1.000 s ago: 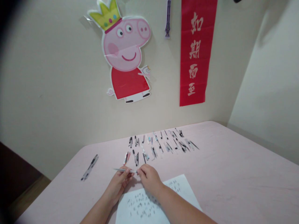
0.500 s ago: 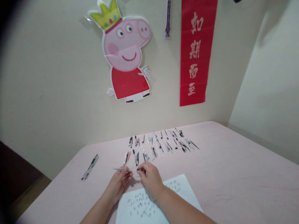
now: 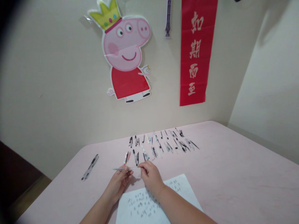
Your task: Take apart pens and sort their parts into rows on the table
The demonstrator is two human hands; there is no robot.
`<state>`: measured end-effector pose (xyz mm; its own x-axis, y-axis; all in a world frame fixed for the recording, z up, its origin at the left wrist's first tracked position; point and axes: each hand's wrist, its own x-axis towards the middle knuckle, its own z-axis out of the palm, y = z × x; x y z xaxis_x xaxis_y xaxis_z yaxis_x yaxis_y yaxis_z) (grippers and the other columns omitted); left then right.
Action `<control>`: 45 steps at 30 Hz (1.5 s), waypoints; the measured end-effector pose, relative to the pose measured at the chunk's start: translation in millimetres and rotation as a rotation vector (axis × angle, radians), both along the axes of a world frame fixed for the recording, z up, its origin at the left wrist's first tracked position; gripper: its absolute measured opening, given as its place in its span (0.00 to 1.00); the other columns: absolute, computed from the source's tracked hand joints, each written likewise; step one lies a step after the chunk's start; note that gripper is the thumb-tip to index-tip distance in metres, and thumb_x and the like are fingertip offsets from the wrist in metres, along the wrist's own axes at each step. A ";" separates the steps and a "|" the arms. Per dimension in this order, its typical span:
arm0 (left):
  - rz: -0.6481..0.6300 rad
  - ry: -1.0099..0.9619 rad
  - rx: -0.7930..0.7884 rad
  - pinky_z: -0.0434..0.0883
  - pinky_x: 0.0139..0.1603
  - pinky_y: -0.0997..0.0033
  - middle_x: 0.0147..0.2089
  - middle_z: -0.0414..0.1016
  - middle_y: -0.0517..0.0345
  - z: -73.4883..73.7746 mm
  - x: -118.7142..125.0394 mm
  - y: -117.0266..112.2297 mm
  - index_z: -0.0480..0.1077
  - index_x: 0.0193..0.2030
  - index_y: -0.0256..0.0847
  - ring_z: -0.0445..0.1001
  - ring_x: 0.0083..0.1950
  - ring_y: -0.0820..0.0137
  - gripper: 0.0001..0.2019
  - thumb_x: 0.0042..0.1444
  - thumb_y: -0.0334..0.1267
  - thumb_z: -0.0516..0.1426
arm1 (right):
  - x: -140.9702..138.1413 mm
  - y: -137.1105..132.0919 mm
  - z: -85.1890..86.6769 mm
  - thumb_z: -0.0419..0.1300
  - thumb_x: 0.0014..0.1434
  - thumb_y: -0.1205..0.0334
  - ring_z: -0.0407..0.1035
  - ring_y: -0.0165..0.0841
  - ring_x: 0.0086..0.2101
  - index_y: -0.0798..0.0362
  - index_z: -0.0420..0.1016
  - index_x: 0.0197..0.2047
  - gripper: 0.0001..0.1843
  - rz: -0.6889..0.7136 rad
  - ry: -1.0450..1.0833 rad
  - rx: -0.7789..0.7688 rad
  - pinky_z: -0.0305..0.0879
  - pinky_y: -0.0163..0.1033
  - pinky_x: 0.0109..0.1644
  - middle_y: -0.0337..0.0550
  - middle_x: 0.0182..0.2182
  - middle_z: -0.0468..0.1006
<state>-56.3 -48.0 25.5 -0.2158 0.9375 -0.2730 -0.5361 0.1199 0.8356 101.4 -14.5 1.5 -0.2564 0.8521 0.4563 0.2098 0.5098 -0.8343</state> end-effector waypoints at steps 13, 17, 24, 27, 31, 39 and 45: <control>0.030 0.036 0.067 0.71 0.27 0.81 0.28 0.76 0.60 -4.1 -9.3 4.0 0.73 0.31 0.36 0.75 0.29 0.74 0.14 0.39 0.37 0.70 | -0.6 -0.8 3.8 0.56 0.55 0.69 0.66 0.32 0.31 0.53 0.74 0.30 0.07 -0.003 -0.038 -0.049 0.60 0.35 0.36 0.40 0.27 0.72; 0.189 0.038 0.110 0.72 0.31 0.81 0.29 0.77 0.60 6.4 -26.7 9.1 0.72 0.29 0.36 0.75 0.30 0.76 0.07 0.46 0.34 0.66 | -0.2 1.4 0.9 0.54 0.56 0.68 0.66 0.33 0.32 0.53 0.72 0.30 0.07 -0.043 0.010 -0.046 0.60 0.36 0.36 0.41 0.28 0.72; 0.471 -0.088 0.136 0.73 0.37 0.84 0.26 0.75 0.66 22.6 -66.8 17.5 0.69 0.26 0.39 0.74 0.29 0.82 0.13 0.60 0.26 0.52 | 1.2 11.4 -10.0 0.53 0.59 0.60 0.65 0.34 0.31 0.53 0.71 0.32 0.08 -0.160 0.108 -0.140 0.60 0.36 0.35 0.42 0.29 0.72; 0.455 -0.103 0.115 0.74 0.36 0.83 0.27 0.75 0.64 22.4 -61.2 16.7 0.70 0.26 0.38 0.75 0.29 0.80 0.12 0.59 0.24 0.52 | 2.1 13.5 -12.0 0.53 0.59 0.58 0.65 0.34 0.31 0.53 0.70 0.32 0.10 -0.184 0.134 -0.164 0.60 0.36 0.34 0.41 0.29 0.72; 0.185 -0.057 0.026 0.74 0.32 0.81 0.30 0.77 0.55 17.4 -27.5 9.1 0.74 0.33 0.34 0.76 0.30 0.76 0.08 0.56 0.23 0.54 | 2.9 13.9 -12.9 0.52 0.61 0.56 0.64 0.34 0.31 0.53 0.69 0.33 0.11 -0.175 0.150 -0.168 0.59 0.36 0.34 0.40 0.28 0.70; 0.005 -0.125 -0.072 0.75 0.30 0.78 0.36 0.78 0.53 16.4 17.0 -6.7 0.74 0.38 0.36 0.77 0.31 0.74 0.05 0.58 0.27 0.56 | -2.7 1.8 0.9 0.54 0.58 0.65 0.65 0.32 0.31 0.54 0.70 0.29 0.07 -0.055 0.039 -0.068 0.59 0.34 0.35 0.39 0.28 0.70; 0.136 -0.082 -0.118 0.74 0.25 0.80 0.28 0.76 0.55 12.4 10.0 -3.5 0.70 0.29 0.34 0.75 0.26 0.75 0.10 0.61 0.25 0.52 | -0.9 -3.4 5.3 0.53 0.59 0.67 0.67 0.32 0.34 0.53 0.73 0.35 0.07 -0.040 -0.146 -0.034 0.61 0.35 0.39 0.41 0.32 0.72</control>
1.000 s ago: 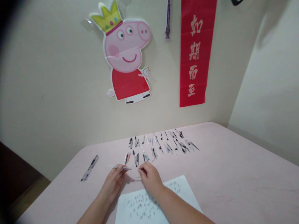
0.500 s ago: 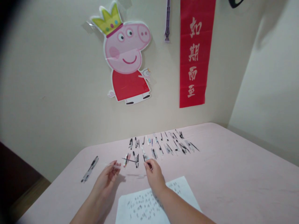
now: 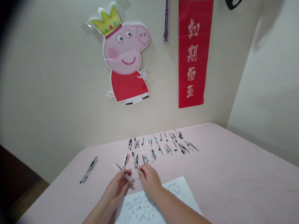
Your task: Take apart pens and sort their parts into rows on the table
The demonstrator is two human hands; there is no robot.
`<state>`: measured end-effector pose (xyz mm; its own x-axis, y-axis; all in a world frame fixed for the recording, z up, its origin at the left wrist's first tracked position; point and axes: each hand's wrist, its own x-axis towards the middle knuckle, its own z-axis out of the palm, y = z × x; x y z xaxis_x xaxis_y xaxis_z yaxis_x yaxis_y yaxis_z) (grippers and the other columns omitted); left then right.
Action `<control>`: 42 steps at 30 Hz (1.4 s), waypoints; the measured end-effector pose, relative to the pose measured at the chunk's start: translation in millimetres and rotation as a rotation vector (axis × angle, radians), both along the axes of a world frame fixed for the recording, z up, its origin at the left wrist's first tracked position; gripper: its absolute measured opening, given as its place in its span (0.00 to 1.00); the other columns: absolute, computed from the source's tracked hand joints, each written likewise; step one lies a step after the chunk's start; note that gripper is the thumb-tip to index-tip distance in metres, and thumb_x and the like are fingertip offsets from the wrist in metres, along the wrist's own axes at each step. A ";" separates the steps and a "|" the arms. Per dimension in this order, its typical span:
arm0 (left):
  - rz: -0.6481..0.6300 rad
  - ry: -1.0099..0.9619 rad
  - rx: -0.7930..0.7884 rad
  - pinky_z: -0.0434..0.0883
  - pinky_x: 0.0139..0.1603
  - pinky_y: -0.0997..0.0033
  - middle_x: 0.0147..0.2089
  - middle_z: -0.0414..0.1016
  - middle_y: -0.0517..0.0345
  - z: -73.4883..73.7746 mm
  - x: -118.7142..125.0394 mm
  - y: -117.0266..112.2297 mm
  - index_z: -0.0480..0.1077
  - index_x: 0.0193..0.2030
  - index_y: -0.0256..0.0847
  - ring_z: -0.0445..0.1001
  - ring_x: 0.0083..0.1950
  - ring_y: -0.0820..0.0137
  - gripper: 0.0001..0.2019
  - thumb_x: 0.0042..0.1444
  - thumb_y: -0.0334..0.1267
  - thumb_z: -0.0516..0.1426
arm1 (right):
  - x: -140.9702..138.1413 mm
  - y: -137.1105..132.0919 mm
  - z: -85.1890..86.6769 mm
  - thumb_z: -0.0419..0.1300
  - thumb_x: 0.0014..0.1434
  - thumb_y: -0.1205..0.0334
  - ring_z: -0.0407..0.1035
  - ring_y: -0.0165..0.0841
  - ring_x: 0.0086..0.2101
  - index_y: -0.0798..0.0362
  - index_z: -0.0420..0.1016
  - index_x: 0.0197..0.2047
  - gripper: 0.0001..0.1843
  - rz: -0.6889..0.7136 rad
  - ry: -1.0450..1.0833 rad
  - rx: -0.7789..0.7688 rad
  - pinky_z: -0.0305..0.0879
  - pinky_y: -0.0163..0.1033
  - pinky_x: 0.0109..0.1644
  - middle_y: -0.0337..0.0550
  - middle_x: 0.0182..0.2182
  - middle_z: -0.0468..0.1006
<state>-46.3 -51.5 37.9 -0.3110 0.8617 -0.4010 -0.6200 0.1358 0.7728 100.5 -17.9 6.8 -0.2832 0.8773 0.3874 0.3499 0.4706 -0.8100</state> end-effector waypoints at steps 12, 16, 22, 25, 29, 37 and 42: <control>0.008 -0.046 -0.089 0.76 0.29 0.75 0.24 0.76 0.54 1.7 6.1 -0.9 0.68 0.31 0.34 0.78 0.26 0.73 0.10 0.61 0.23 0.49 | 0.5 -0.1 -8.0 0.55 0.52 0.76 0.70 0.37 0.39 0.52 0.75 0.41 0.17 -0.030 -0.269 0.019 0.63 0.38 0.44 0.45 0.37 0.75; -0.042 -0.038 -0.126 0.77 0.29 0.71 0.28 0.77 0.53 2.0 9.1 -3.0 0.68 0.34 0.34 0.78 0.28 0.70 0.08 0.60 0.22 0.50 | 0.8 1.1 -5.2 0.55 0.53 0.75 0.69 0.35 0.37 0.52 0.74 0.43 0.16 -0.058 -0.073 0.059 0.64 0.38 0.42 0.44 0.37 0.74; -0.143 -0.206 -0.018 0.77 0.35 0.73 0.30 0.77 0.48 -2.1 23.4 -5.8 0.70 0.31 0.30 0.78 0.30 0.71 0.11 0.59 0.21 0.49 | -1.3 -6.8 7.5 0.55 0.55 0.73 0.69 0.33 0.37 0.52 0.74 0.42 0.13 0.066 0.004 0.110 0.65 0.37 0.42 0.43 0.37 0.74; -0.090 -0.263 -0.006 0.76 0.33 0.77 0.32 0.77 0.46 -6.7 28.7 -5.0 0.71 0.30 0.29 0.77 0.30 0.73 0.13 0.60 0.21 0.48 | -1.0 -9.6 10.8 0.55 0.57 0.72 0.68 0.33 0.38 0.51 0.76 0.43 0.12 0.079 -0.042 0.121 0.65 0.37 0.43 0.43 0.36 0.74; -0.032 -0.282 -0.024 0.76 0.31 0.77 0.30 0.76 0.46 -11.3 30.3 -3.1 0.71 0.29 0.27 0.77 0.29 0.73 0.14 0.62 0.22 0.47 | 1.1 -9.1 9.6 0.52 0.60 0.70 0.68 0.33 0.39 0.50 0.76 0.47 0.15 0.125 -0.095 0.176 0.65 0.37 0.44 0.44 0.37 0.75; -0.061 -0.329 -0.034 0.76 0.30 0.76 0.30 0.76 0.45 -7.5 32.5 -5.4 0.71 0.30 0.27 0.77 0.27 0.72 0.13 0.61 0.22 0.48 | -0.3 -10.7 4.8 0.55 0.58 0.71 0.70 0.35 0.40 0.53 0.74 0.48 0.15 0.022 -0.109 0.145 0.63 0.39 0.46 0.45 0.39 0.78; -0.072 -0.353 -0.060 0.76 0.29 0.77 0.28 0.76 0.45 -5.8 31.3 -5.6 0.70 0.29 0.26 0.76 0.26 0.73 0.14 0.62 0.23 0.46 | -0.5 -12.4 10.1 0.57 0.56 0.71 0.68 0.33 0.38 0.51 0.75 0.38 0.09 0.067 -0.106 0.144 0.63 0.37 0.44 0.40 0.34 0.76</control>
